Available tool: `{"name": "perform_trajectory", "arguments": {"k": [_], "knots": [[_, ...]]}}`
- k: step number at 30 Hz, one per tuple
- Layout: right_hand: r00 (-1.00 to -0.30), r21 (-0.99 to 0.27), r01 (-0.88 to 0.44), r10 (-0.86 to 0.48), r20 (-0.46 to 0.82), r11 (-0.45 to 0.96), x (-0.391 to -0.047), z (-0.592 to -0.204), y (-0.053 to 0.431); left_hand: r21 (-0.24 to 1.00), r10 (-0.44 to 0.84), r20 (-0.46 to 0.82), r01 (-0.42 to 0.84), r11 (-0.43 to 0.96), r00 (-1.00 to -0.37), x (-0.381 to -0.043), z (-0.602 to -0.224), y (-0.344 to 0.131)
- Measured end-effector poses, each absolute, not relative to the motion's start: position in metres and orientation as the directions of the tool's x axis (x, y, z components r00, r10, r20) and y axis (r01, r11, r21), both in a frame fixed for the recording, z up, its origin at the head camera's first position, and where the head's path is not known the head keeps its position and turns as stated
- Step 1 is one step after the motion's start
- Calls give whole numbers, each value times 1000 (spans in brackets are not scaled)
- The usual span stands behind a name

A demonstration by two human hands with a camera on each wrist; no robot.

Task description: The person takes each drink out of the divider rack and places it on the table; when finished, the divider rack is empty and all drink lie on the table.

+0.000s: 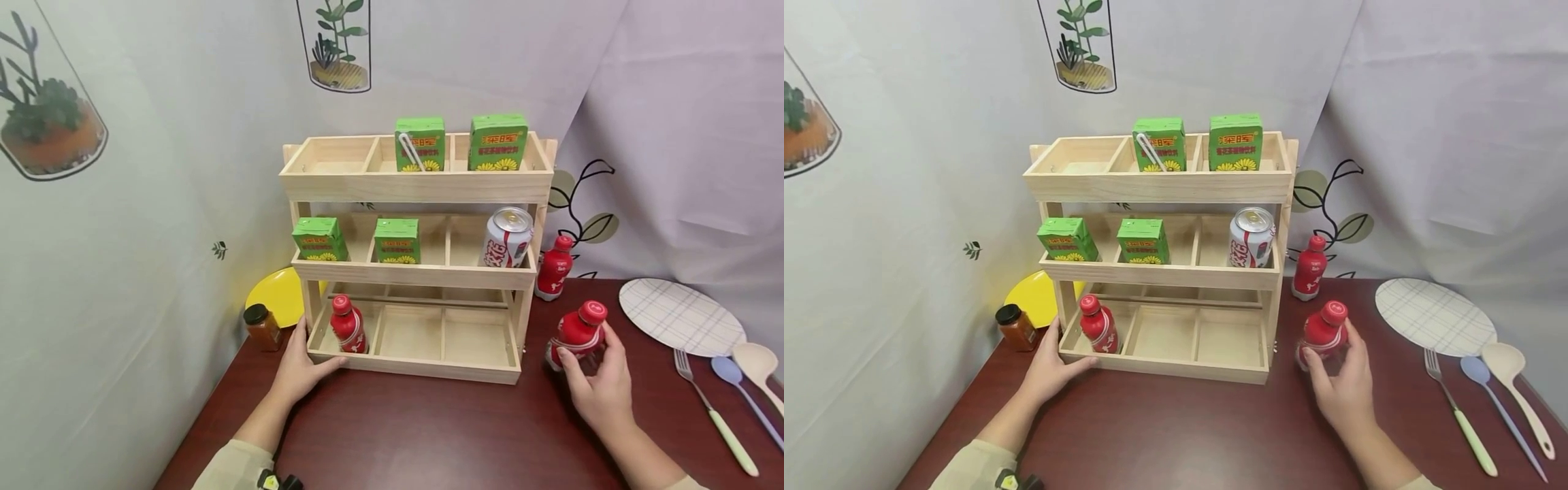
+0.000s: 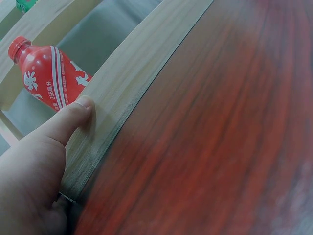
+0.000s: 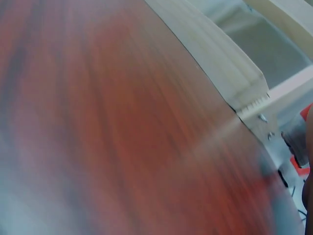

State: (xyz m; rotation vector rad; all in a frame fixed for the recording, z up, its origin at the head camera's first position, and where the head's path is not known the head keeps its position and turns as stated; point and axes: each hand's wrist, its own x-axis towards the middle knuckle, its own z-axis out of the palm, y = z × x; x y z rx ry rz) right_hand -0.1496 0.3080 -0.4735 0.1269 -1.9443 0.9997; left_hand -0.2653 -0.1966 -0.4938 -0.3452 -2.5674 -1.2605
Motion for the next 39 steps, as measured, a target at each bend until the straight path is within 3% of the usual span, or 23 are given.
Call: {"name": "perform_trajectory", "arguments": {"k": [7, 15, 26, 39], "knots": [[-618, -675, -327, 391, 682, 661, -157, -479, 323, 730, 98, 328, 318, 605, -940, -265, -493, -196], [-617, -675, -275, 413, 670, 684, -166, -482, 333, 734, 101, 339, 330, 593, -936, -265, -492, -196], [-683, -752, -180, 470, 559, 634, -174, -478, 340, 736, 98, 333, 323, 595, -938, -265, -492, -196], [-695, -777, -24, 549, 465, 629, -195, -472, 357, 739, 107, 347, 342, 580, -932, -266, -493, -196]]}}
